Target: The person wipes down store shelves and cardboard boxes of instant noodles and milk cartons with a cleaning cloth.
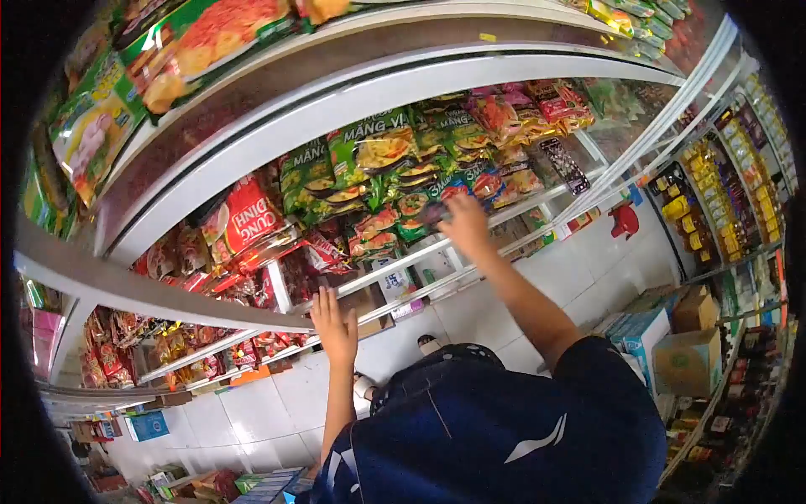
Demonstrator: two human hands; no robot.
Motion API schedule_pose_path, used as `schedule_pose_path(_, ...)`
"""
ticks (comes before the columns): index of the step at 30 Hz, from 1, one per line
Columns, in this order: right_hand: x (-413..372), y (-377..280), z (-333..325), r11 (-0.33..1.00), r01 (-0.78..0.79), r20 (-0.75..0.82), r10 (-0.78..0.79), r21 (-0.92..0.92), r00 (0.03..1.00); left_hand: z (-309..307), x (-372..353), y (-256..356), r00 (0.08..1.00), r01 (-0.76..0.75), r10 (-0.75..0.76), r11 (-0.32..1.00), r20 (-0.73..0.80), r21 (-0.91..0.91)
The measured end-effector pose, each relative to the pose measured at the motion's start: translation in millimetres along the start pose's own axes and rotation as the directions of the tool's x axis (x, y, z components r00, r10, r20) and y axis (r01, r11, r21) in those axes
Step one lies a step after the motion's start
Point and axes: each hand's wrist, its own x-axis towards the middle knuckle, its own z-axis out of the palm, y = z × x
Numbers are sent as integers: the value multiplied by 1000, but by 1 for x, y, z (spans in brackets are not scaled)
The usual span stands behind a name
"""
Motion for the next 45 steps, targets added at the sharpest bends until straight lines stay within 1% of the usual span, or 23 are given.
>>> schedule_pose_path(1,2,-15,9,996,-43,72,38,80,997,1,3,-1,1000,6,-6,1000,-1,4)
schedule_pose_path(2,4,-35,14,998,6,82,-12,65,997,1,4,-3,999,36,-36,999,-11,-7)
schedule_pose_path(5,3,-86,44,961,99,190,-151,260,970,-1,5,2,994,103,-103,994,-36,19)
schedule_pose_path(8,5,-91,41,909,233,194,-313,346,930,-1,6,6,990,137,-135,988,-40,65)
schedule_pose_path(10,7,-49,34,933,223,196,-283,282,939,0,5,5,988,153,-151,986,-39,62)
schedule_pose_path(13,10,26,0,991,22,108,-36,133,993,-1,6,3,984,180,-178,982,-28,58)
schedule_pose_path(14,16,34,-6,991,-37,53,31,126,998,-1,7,2,983,183,-181,981,-40,65)
schedule_pose_path(15,18,29,-1,991,-24,49,18,135,999,1,7,1,984,168,-166,985,-57,34)
schedule_pose_path(17,15,3,7,997,-23,104,16,67,994,6,5,-4,986,139,-137,990,-94,13)
schedule_pose_path(18,14,-18,20,995,29,37,-32,97,999,6,4,-6,985,145,-143,989,-97,14)
schedule_pose_path(22,-2,-96,51,892,224,104,-285,393,953,4,5,-5,990,97,-95,995,-108,15)
schedule_pose_path(24,-4,-88,35,882,340,100,-390,327,915,0,6,-2,991,116,-116,993,-73,-5)
schedule_pose_path(27,10,-12,-3,898,361,-19,-369,253,929,3,6,-5,989,96,-96,995,-113,-4)
schedule_pose_path(28,2,21,10,827,-183,136,130,532,982,4,5,-6,988,102,-101,995,-114,0)
schedule_pose_path(29,12,45,-22,963,124,42,-138,239,990,4,5,-7,989,92,-90,996,-121,7)
schedule_pose_path(30,8,55,-31,995,83,-98,-87,-49,991,5,5,-7,989,82,-80,997,-128,12)
schedule_pose_path(31,7,65,-21,990,-79,-119,65,-115,991,0,5,0,986,121,-121,993,-112,-3)
schedule_pose_path(34,11,5,7,985,-61,-73,50,-159,996,3,5,-3,986,109,-108,994,-126,-1)
schedule_pose_path(36,13,-67,3,996,-53,142,63,-78,988,7,5,-5,984,103,-103,995,-146,-8)
schedule_pose_path(38,0,-108,18,996,36,137,-47,76,990,8,5,-5,981,102,-102,995,-165,-5)
schedule_pose_path(41,-12,-97,27,979,135,114,-153,151,982,7,5,-4,981,89,-88,996,-173,-2)
schedule_pose_path(43,-6,-61,8,997,70,118,-74,33,990,9,5,-5,980,86,-86,996,-181,-8)
schedule_pose_path(45,-4,-3,-5,1000,14,34,-13,-20,999,8,5,-3,977,92,-97,995,-188,-36)
